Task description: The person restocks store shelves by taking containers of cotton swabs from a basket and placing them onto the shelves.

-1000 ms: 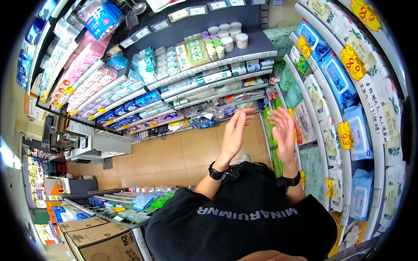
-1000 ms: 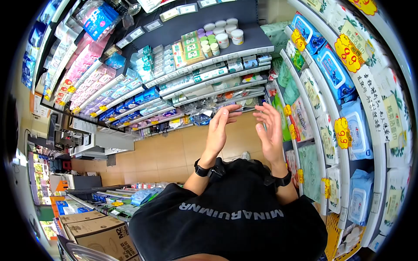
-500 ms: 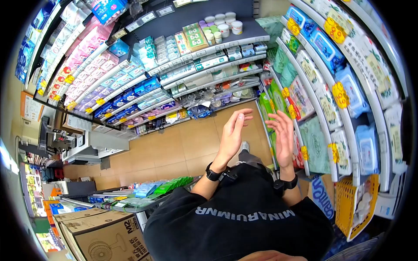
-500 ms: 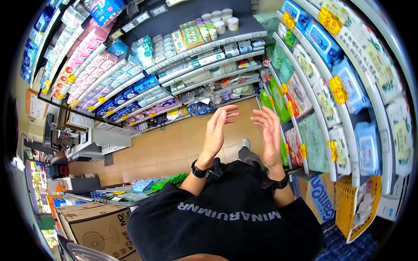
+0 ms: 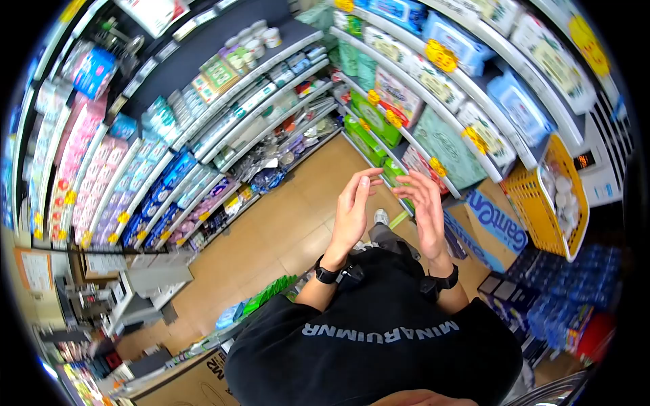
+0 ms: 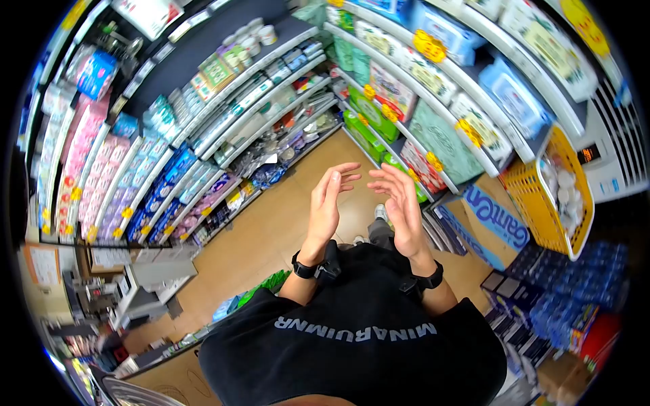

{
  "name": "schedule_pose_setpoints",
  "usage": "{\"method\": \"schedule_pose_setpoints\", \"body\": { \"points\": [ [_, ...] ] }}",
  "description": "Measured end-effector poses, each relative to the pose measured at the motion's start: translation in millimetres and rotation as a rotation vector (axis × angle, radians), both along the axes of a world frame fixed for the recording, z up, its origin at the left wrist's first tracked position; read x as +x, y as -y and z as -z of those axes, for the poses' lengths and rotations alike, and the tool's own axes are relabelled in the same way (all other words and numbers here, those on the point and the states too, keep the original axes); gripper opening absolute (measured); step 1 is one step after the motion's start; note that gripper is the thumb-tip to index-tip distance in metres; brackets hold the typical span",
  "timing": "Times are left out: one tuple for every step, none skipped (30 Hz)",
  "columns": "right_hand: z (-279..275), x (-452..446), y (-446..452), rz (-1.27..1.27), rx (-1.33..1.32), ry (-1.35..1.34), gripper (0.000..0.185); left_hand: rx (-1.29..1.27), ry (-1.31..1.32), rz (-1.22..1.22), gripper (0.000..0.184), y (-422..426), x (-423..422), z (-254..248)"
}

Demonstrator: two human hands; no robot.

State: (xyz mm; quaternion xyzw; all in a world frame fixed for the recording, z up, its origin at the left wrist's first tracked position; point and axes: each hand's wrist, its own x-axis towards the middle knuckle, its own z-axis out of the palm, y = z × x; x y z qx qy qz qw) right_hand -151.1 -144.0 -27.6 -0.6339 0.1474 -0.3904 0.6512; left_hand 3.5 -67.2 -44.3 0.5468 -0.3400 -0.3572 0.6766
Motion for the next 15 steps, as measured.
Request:
{"method": "schedule_pose_setpoints", "body": {
  "points": [
    [0, -9, -3, 0.040, 0.000, 0.000, 0.059, -0.008, 0.001, 0.033, 0.044, 4, -7, -2],
    [0, -18, -5, 0.063, 0.003, 0.011, 0.059, -0.010, 0.001, 0.075, 0.044, 7, -14, -4],
    [-1, -26, -7, 0.088, 0.004, 0.022, 0.060, -0.005, 0.001, 0.115, 0.044, 9, -22, -6],
    [-5, -36, -9, 0.121, 0.003, 0.020, 0.059, -0.001, 0.003, 0.156, 0.044, 13, -29, -8],
    [-6, -45, -10, 0.167, -0.001, 0.022, 0.059, -0.004, 0.004, 0.202, 0.044, 17, -36, -10],
    [-7, -54, -11, 0.208, -0.012, 0.018, 0.059, 0.000, 0.008, 0.248, 0.044, 21, -43, -12],
    [-8, -63, -12, 0.247, -0.022, 0.012, 0.058, 0.005, 0.011, 0.292, 0.044, 25, -50, -13],
    [-7, -74, -13, 0.292, -0.034, 0.014, 0.058, 0.002, 0.012, 0.332, 0.044, 30, -58, -16],
    [-8, -84, -13, 0.330, -0.036, 0.014, 0.058, 0.001, 0.030, 0.367, 0.047, 36, -66, -18],
    [-9, -94, -15, 0.377, -0.028, 0.008, 0.058, 0.002, 0.048, 0.400, 0.050, 40, -74, -20],
    [-10, -104, -17, 0.423, -0.020, 0.001, 0.057, 0.001, 0.047, 0.435, 0.050, 44, -83, -21],
    [-13, -112, -17, 0.474, -0.039, -0.006, 0.055, -0.009, 0.047, 0.474, 0.050, 50, -91, -23],
    [-12, -122, -18, 0.506, -0.042, -0.007, 0.055, -0.019, 0.046, 0.513, 0.049, 55, -100, -23],
    [-11, -133, -18, 0.545, -0.034, -0.022, 0.054, -0.022, 0.044, 0.543, 0.049, 60, -109, -22],
    [-11, -142, -19, 0.582, -0.026, -0.036, 0.053, -0.026, 0.042, 0.579, 0.049, 66, -118, -21]
  ]
}}
